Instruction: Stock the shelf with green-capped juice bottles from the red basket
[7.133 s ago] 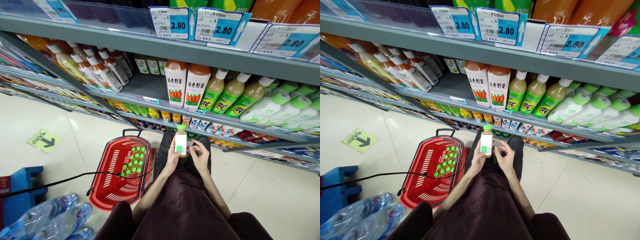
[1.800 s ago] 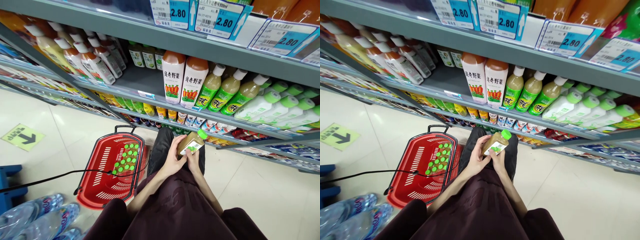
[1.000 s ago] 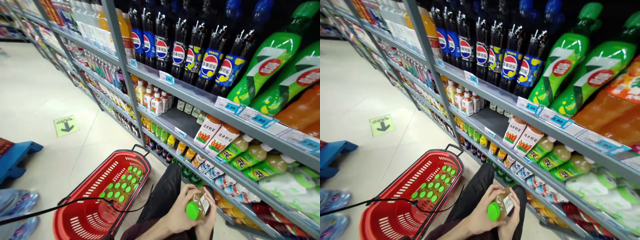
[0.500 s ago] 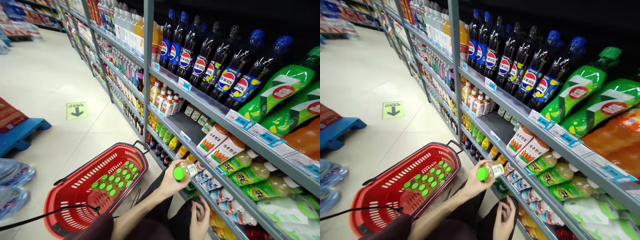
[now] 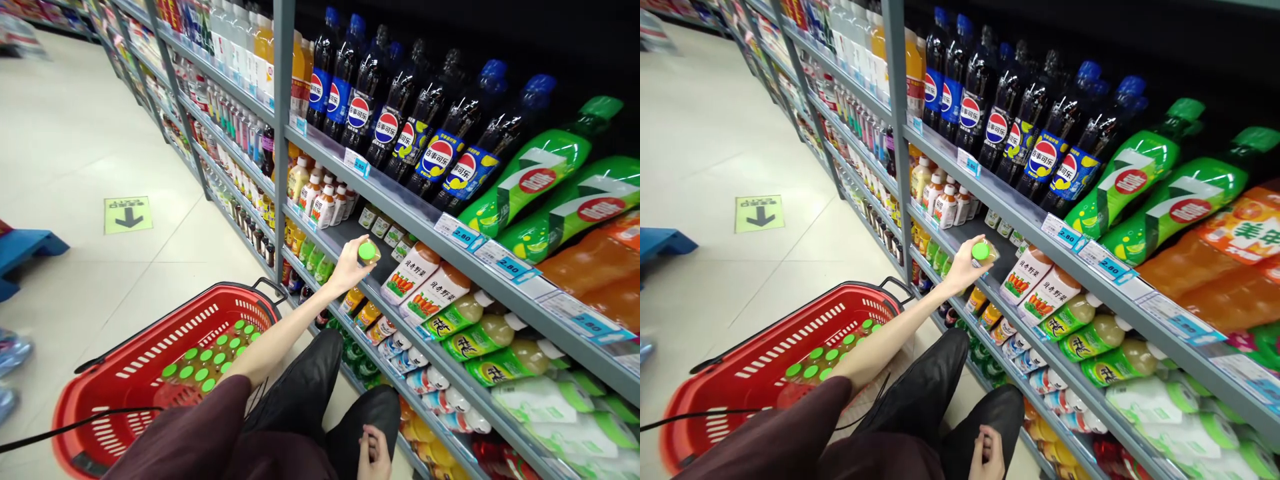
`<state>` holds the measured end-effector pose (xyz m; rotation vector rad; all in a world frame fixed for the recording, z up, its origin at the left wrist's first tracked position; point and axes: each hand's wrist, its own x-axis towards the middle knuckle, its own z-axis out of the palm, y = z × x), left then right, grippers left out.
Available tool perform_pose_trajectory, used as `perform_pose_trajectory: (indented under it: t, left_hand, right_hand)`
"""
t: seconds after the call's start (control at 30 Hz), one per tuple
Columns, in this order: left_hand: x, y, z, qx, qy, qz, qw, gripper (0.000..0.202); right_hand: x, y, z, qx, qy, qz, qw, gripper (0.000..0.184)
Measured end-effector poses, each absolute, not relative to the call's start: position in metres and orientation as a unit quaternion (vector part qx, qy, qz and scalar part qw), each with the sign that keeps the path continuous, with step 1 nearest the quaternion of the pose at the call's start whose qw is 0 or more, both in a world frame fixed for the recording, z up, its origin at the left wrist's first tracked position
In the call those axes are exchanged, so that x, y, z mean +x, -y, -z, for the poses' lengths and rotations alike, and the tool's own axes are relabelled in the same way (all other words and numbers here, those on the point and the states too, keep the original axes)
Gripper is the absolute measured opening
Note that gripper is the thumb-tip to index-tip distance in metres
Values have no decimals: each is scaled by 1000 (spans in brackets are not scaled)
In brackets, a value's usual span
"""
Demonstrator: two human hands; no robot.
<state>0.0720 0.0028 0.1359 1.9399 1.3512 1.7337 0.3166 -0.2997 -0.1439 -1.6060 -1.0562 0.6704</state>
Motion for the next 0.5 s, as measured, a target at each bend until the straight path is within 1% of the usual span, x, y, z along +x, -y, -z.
perform_pose_trajectory:
  t: [0.13,0.23,0.4,0.5]
  left_hand:
    - [75,-31,-144,705,-488,-502,114,86]
    - [79,-53,-147,733,-519,-422,123,90]
    - [88,-88,-148,734,-587,-317,126,84]
    - [97,-107,-151,738,-607,-267,130,85]
  right_hand:
    - [322,299,149,-680,437,-309,501,50]
    - [326,298,151,-683,429,-322,495,52]
    - [329,297,149,-691,431,-328,479,53]
    - [326,296,144,-693,440,-310,479,52]
